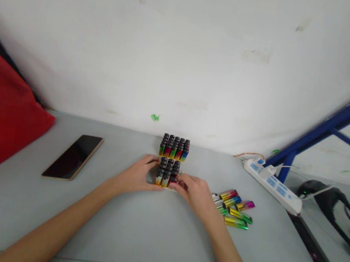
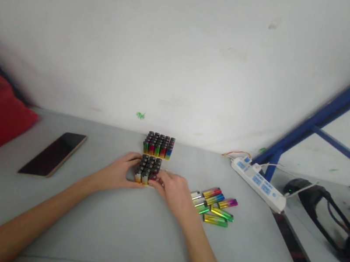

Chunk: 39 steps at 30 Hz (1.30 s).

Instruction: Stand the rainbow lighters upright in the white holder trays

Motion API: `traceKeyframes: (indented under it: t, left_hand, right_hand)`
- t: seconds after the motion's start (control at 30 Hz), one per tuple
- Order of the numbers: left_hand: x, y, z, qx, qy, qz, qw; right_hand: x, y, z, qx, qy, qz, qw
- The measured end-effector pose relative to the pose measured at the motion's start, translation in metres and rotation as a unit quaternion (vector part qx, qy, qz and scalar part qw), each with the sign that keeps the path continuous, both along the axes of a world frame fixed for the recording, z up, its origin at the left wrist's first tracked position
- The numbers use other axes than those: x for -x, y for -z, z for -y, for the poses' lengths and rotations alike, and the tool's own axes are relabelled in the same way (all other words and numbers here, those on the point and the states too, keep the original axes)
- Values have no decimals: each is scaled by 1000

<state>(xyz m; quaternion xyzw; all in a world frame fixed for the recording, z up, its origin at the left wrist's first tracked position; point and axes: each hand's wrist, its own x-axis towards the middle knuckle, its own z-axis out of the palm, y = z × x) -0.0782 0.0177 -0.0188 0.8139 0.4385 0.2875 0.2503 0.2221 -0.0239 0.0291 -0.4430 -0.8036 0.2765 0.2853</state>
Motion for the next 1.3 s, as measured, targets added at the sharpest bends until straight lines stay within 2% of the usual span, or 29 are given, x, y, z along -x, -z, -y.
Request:
traceKeyframes:
  t: [0.1, 0.2, 0.3, 0.37, 0.43, 0.53, 0.6, 0.67, 0.73, 0.83, 0.93, 1.0, 1.07, 1.3]
  left_hand:
    - [0, 1, -1, -5, -3, -4, 1000]
    - [2, 1, -2, -15, 2, -6, 1000]
    - [6, 2, -5, -16, 6, -9, 1000]
    - [8, 4, -7, -10, 5, -14, 1000]
    - [11, 7, -10, -6, 3, -18, 1000]
    - [15, 10, -13, -12, 4, -18, 1000]
    - [16, 12, -14, -24, 6, -16, 1000]
    - [16, 14, -14, -36, 7, -13, 999]
    - [16, 16, -15, -40, 5, -11, 999]
    - [16, 16, -15, -32, 3, -15, 999]
    - [15, 13, -14, -21, 0, -20, 1000]
    - [14, 11, -14, -20, -1, -17, 1000]
    - [13, 9, -13, -24, -1, -14, 1000]
    - [12, 11, -16, -39, 0, -5, 999]
  right_hand:
    - [5, 4, -1, 22, -7, 8, 1000]
    - [-8, 0, -4, 26, 1, -15, 1000]
    - [-43, -10, -13, -29, 127, -33, 991]
    - [-73, -17, -20, -68, 229, -41, 970]
    - [-102, -23, -25, -95, 301, -41, 948]
    - [-136, -27, -23, -128, 364, -45, 922]
    - [-150, -27, -11, -165, 384, -52, 907]
    - [-156, -20, 11, -203, 382, -39, 901]
    - [-157, -6, 37, -215, 354, 11, 910]
    - [-150, 27, 72, -185, 296, 110, 930]
    - [-140, 59, 88, -135, 265, 204, 932]
    - [-133, 72, 88, -112, 260, 249, 926]
    - [-128, 78, 80, -105, 258, 274, 920]
    - [-108, 63, 38, -91, 195, 290, 932]
